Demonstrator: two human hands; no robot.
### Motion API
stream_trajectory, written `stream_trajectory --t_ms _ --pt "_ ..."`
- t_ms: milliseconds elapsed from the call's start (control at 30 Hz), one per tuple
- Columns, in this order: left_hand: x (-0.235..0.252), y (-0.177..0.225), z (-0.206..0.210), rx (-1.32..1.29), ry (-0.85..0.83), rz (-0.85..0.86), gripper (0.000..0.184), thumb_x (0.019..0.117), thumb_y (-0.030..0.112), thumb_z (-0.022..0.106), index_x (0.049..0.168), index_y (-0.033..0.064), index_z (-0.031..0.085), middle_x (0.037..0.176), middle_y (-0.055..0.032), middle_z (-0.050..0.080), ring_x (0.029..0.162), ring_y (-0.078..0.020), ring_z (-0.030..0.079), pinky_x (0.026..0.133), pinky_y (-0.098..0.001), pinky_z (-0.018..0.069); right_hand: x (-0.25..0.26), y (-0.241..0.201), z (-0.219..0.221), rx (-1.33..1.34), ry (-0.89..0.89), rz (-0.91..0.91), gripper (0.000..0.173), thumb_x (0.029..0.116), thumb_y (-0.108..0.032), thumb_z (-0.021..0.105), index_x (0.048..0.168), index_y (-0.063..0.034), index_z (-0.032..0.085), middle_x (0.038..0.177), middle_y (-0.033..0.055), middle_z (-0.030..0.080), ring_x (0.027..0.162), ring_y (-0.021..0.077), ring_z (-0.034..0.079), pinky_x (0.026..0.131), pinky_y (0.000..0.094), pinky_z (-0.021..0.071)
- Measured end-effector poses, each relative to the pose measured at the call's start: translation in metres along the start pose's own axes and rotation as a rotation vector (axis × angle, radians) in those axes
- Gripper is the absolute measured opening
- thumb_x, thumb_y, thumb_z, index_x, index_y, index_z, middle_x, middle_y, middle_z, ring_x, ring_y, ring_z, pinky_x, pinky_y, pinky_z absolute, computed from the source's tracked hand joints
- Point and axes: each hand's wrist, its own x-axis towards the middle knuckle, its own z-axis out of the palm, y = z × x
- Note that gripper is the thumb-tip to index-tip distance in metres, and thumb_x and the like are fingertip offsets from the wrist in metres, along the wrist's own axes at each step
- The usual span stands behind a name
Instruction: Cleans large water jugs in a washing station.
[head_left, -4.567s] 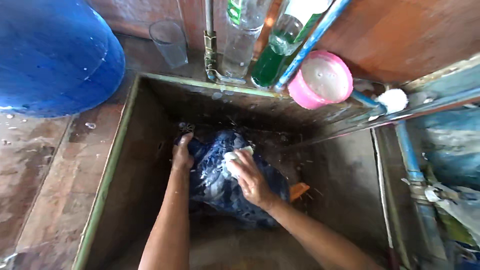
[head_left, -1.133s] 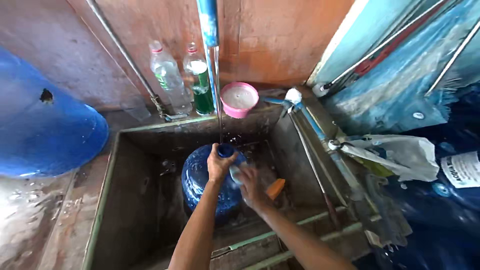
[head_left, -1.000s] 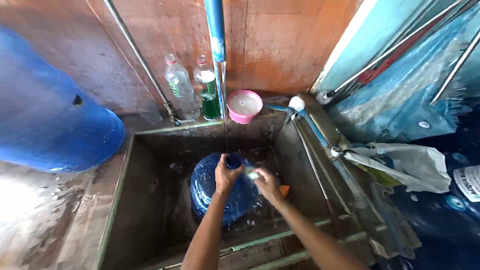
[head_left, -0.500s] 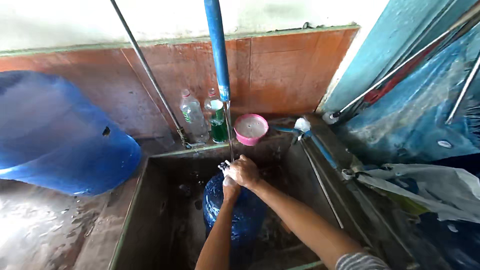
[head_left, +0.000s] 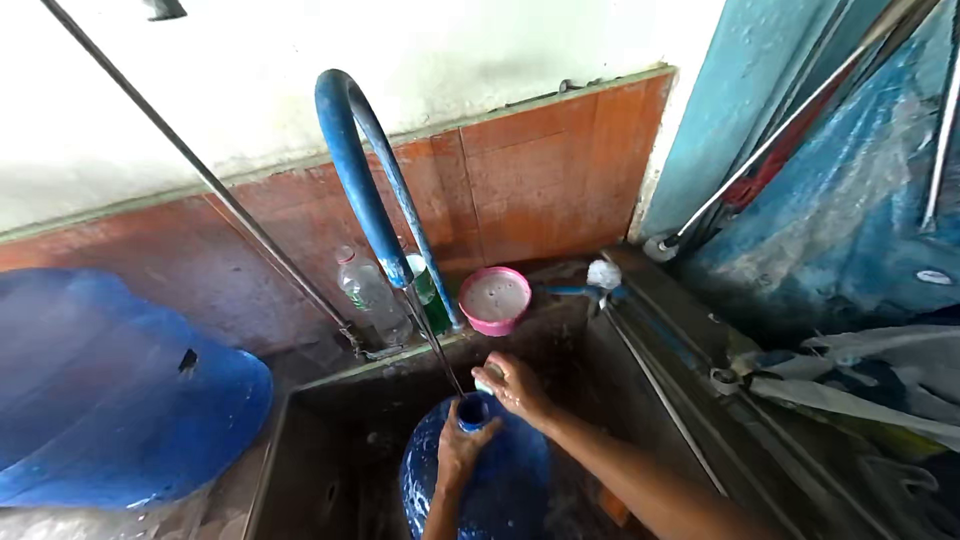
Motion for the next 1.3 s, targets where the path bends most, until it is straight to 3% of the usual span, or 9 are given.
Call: stream_trajectory --t_ms 133,333,467,633,733,833,1000,1133,1300 --pt "-0.033 -0.011 0.006 -0.011 0.069 0.039 0.084 0.0709 0.028 0.089 0.138 -0.0074 0.053 0.125 -0.0252 0.066 0.12 -0.0311 0.063 0.106 -0.0476 0.0481 0.072 -0.001 -0.044 -0.239 0.037 -0.102 0.041 0.1031 -0.031 0.059 0.114 0.0081 0.069 0.13 0.0309 0.059 0.122 0.0414 0.059 0.106 0.053 0.0471" --pt "-0.063 -0.029 -0.011 -0.046 0.187 0.107 0.079 0.068 0.024 0.086 0.131 -0.0121 0.054 0.119 -0.0244 0.066 0.113 -0.0242 0.064 0.101 -0.0402 0.0496 0.104 0.02 -0.084 -0.408 0.035 -0.116 0.03 0.1058 -0.011 0.05 0.124 0.0039 0.069 0.13 0.0258 0.064 0.128 0.0393 0.058 0.112 0.0515 0.0427" --pt "-0.076 -0.038 -0.022 -0.044 0.188 0.141 0.08 0.069 0.021 0.085 0.132 -0.0146 0.052 0.122 -0.0286 0.065 0.116 -0.0285 0.063 0.104 -0.043 0.0476 0.01 0.02 -0.11 -0.514 -0.113 0.108 0.036 0.1081 -0.016 0.044 0.135 0.0013 0.061 0.141 0.0236 0.058 0.134 0.0365 0.055 0.113 0.0511 0.0418" --pt "-0.083 -0.052 -0.03 -0.039 0.199 0.158 0.08 0.0699 0.022 0.085 0.134 -0.0143 0.052 0.123 -0.031 0.064 0.119 -0.035 0.062 0.104 -0.0488 0.047 -0.159 0.032 -0.139 -0.728 -0.232 0.679 0.049 0.1046 -0.024 0.058 0.149 -0.0039 0.05 0.15 0.0264 0.048 0.135 0.0456 0.051 0.108 0.061 0.0434" --pt "-0.091 -0.053 -0.028 -0.008 0.209 0.198 0.079 0.0695 0.029 0.084 0.131 -0.0133 0.056 0.121 -0.0304 0.065 0.117 -0.0381 0.063 0.103 -0.0525 0.0474 -0.237 0.055 -0.136 -0.734 -0.166 0.906 0.065 0.0985 -0.022 0.068 0.155 -0.0016 0.041 0.156 0.029 0.041 0.141 0.048 0.043 0.111 0.0615 0.0411" --pt "-0.105 -0.056 -0.025 0.006 0.184 0.211 0.077 0.0719 0.031 0.085 0.129 -0.0126 0.058 0.122 -0.031 0.065 0.119 -0.0408 0.062 0.104 -0.0545 0.046 -0.272 0.077 -0.117 -0.706 -0.012 0.961 0.056 0.1013 -0.014 0.059 0.153 -0.001 0.042 0.153 0.0287 0.045 0.141 0.0449 0.046 0.113 0.0582 0.0406" --pt "-0.126 -0.068 -0.033 0.013 0.153 0.252 0.073 0.0727 0.028 0.086 0.127 -0.0124 0.059 0.121 -0.0321 0.064 0.12 -0.0438 0.061 0.106 -0.0555 0.045 -0.283 0.065 -0.117 -0.413 0.346 0.673 0.048 0.104 -0.006 0.054 0.15 0.0051 0.044 0.13 0.0333 0.061 0.118 0.0469 0.063 0.102 0.06 0.0473" --pt "-0.133 -0.073 -0.061 0.028 0.104 0.149 0.071 0.0766 0.026 0.085 0.133 -0.0065 0.057 0.123 -0.0272 0.066 0.119 -0.0383 0.063 0.105 -0.054 0.0466 -0.302 0.018 -0.126 -0.072 0.393 0.565 0.046 0.0991 -0.006 0.064 0.141 0.0032 0.046 0.08 0.0114 0.059 0.054 0.0136 0.053 0.049 0.0294 0.047" --pt "-0.138 -0.076 -0.07 0.005 0.081 0.085 0.074 0.0818 0.029 0.085 0.14 -0.0032 0.051 0.129 -0.0253 0.064 0.124 -0.0358 0.061 0.108 -0.0522 0.0446 -0.319 -0.039 -0.14 0.021 0.295 0.414 0.03 0.101 -0.005 0.053 0.129 0.0042 0.058 0.075 0.0022 0.061 0.05 0.0048 0.053 0.047 0.0201 0.0465"
